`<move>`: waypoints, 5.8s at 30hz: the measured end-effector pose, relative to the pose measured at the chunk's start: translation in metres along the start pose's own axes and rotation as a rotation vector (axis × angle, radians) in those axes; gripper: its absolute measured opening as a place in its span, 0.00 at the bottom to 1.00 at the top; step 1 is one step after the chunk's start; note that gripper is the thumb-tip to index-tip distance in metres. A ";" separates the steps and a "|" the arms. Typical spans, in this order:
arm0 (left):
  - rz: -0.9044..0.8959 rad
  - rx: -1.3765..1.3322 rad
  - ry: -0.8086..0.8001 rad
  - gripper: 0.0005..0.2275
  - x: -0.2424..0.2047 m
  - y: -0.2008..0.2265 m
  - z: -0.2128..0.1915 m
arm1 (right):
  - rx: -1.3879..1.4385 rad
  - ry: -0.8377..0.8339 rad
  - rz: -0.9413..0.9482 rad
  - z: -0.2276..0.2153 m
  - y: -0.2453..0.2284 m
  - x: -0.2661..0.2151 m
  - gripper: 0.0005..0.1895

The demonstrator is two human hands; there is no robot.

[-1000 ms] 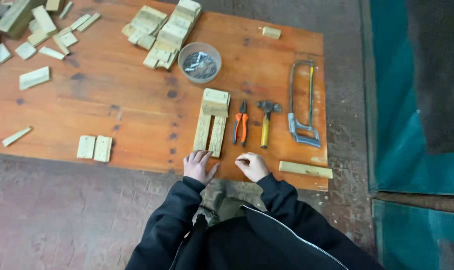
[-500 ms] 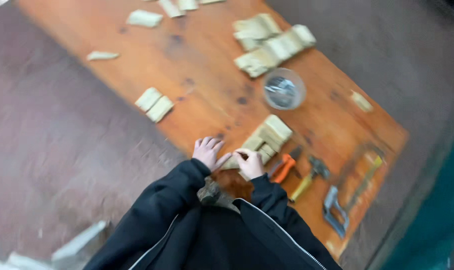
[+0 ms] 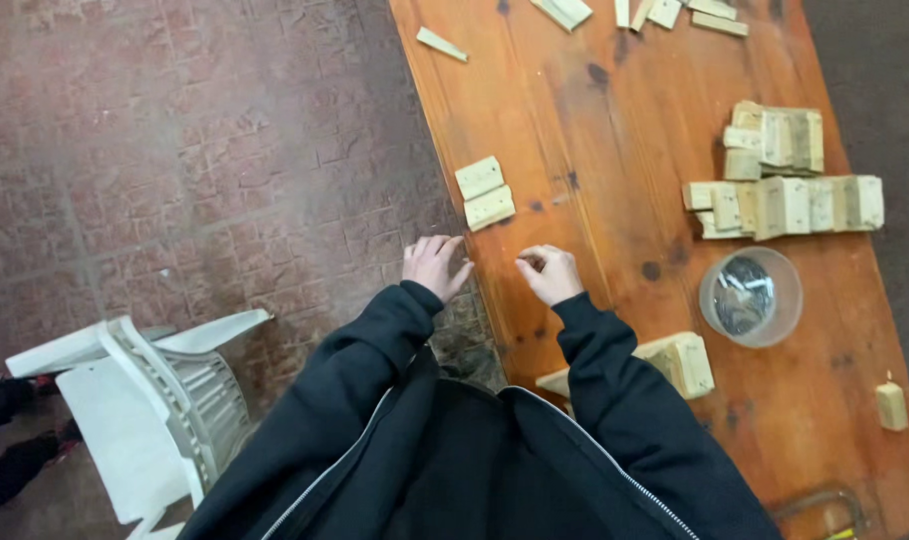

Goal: The person assembles small wooden blocks into a vertical stack on a workbench. They repeatedly pick up nails from a container, place them into pre-drilled holes, and hammer them in to secure the blocks together. The person occasionally repositions the stack and adds more blocks to the structure.

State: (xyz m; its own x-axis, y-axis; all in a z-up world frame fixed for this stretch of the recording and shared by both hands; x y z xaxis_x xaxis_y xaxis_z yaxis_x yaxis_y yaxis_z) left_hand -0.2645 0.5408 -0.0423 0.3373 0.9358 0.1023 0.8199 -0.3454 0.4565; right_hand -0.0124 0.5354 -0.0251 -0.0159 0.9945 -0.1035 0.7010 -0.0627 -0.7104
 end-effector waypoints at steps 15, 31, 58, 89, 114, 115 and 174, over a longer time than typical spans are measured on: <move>0.138 -0.290 -0.091 0.12 0.069 -0.021 0.026 | 0.178 0.154 0.381 0.039 0.030 0.092 0.24; 0.667 -0.769 -0.123 0.13 0.119 0.147 0.002 | 0.643 1.005 0.640 -0.080 0.012 -0.093 0.15; 0.720 -0.675 -0.650 0.23 -0.018 0.284 0.148 | 0.944 1.227 0.862 -0.029 0.126 -0.340 0.12; 0.920 -0.557 -0.663 0.26 -0.007 0.297 0.163 | 0.793 1.145 0.961 -0.037 0.138 -0.341 0.12; 1.159 -0.155 -0.259 0.21 0.073 0.396 0.133 | 0.305 0.939 0.620 -0.153 0.138 -0.252 0.05; 1.156 -0.150 -0.254 0.21 0.074 0.399 0.134 | 0.307 0.937 0.613 -0.155 0.143 -0.249 0.05; 1.007 -0.439 -0.350 0.22 0.090 0.389 0.161 | 0.881 1.196 0.444 -0.240 0.148 -0.217 0.19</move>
State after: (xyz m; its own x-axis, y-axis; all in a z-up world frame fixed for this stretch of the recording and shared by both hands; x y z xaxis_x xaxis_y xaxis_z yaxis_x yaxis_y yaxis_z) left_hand 0.1594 0.4792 0.0023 0.9138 0.1551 0.3755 -0.1026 -0.8062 0.5827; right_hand 0.2658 0.3299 0.0589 0.9326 0.3413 -0.1170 -0.1383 0.0387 -0.9896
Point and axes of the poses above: each hand's wrist, its own x-axis towards the middle knuckle, its own z-axis out of the palm, y = z × x, the point moved 5 cm from there along x, towards the middle knuckle, and after that the axes turned 5 degrees about z, right-handed, at the moved point
